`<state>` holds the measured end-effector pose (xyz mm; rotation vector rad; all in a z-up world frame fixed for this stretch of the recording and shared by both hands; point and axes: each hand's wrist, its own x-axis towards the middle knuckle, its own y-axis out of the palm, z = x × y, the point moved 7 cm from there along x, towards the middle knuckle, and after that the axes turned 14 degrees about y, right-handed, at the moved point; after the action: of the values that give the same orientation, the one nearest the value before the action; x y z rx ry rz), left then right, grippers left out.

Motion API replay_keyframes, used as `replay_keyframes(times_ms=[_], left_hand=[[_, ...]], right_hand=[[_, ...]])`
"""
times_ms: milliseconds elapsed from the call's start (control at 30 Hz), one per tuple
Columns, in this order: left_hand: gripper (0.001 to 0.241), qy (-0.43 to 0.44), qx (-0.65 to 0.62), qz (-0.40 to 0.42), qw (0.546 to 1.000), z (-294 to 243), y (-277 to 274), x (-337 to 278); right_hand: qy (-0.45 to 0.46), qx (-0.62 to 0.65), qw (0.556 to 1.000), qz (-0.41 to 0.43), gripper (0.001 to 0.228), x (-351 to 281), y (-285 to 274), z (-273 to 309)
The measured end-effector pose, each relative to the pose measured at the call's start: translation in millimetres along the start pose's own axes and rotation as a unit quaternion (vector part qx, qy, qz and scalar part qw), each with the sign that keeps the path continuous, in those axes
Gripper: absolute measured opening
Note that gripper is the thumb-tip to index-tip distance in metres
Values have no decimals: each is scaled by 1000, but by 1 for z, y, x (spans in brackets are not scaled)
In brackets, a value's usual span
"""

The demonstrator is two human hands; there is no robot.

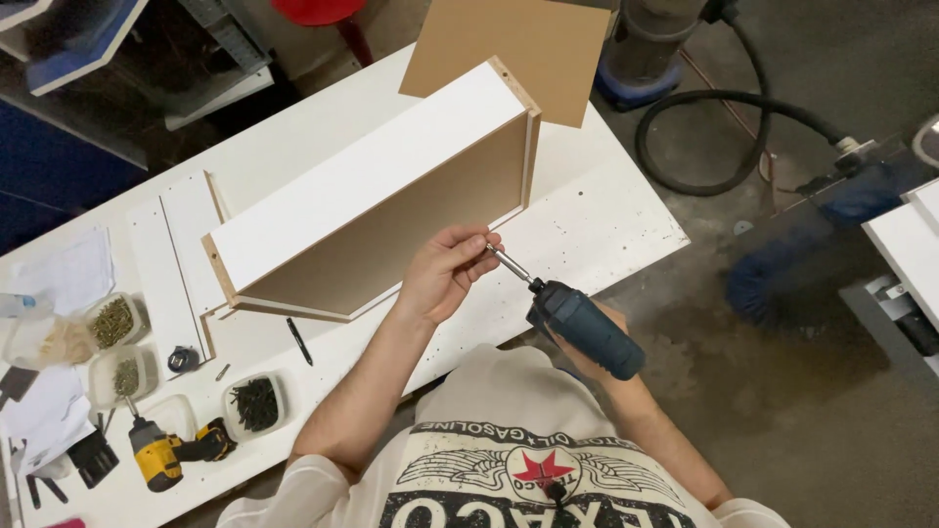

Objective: Assembling a wooden drawer by screwing the sides together and installing the drawer bottom.

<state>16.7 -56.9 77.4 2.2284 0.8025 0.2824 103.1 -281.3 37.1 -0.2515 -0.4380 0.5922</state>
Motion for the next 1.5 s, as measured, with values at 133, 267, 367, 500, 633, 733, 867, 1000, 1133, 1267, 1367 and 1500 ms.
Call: replay_keyframes(times_ms=[133,267,367,500,633,733,867,1000,1133,1267,1367,1500], left_hand=[[20,38,71,14,997,-9,-4,4],[25,31,96,-4,995,-6,-13,14],[33,22,67,-27,997,9,-26,30],[27,-1,14,-56,998,37,-54,66],[29,12,-5,-60,998,39,-73,95],[30,14,-8,-72,997,36,-83,106],[31,12,-17,-83,996,33,-86,112],[30,4,-26,-91,995,35,-91,115],[30,-3,-38,-92,995,40,-95,116],[28,-6,-36,-94,995,36,-92,112],[27,-6,-33,-93,995,33,-89,112],[29,-4,-26,-95,995,34,-88,111]], right_hand=[[-6,-31,999,-25,26,-3,2,-2],[-13,-54,998,-32,25,5,13,0],[-19,-80,996,-37,25,9,26,3],[10,-85,996,-36,27,15,50,-18],[76,-47,996,-24,23,46,67,11],[110,-29,993,-25,25,54,83,-6],[145,-44,988,-22,22,61,92,-2],[150,-23,988,-22,22,66,95,-1],[151,-9,988,-20,22,66,96,-9],[119,29,992,-20,22,66,97,-15],[107,49,993,-21,23,66,97,-18],[87,70,993,-24,27,64,97,-19]])
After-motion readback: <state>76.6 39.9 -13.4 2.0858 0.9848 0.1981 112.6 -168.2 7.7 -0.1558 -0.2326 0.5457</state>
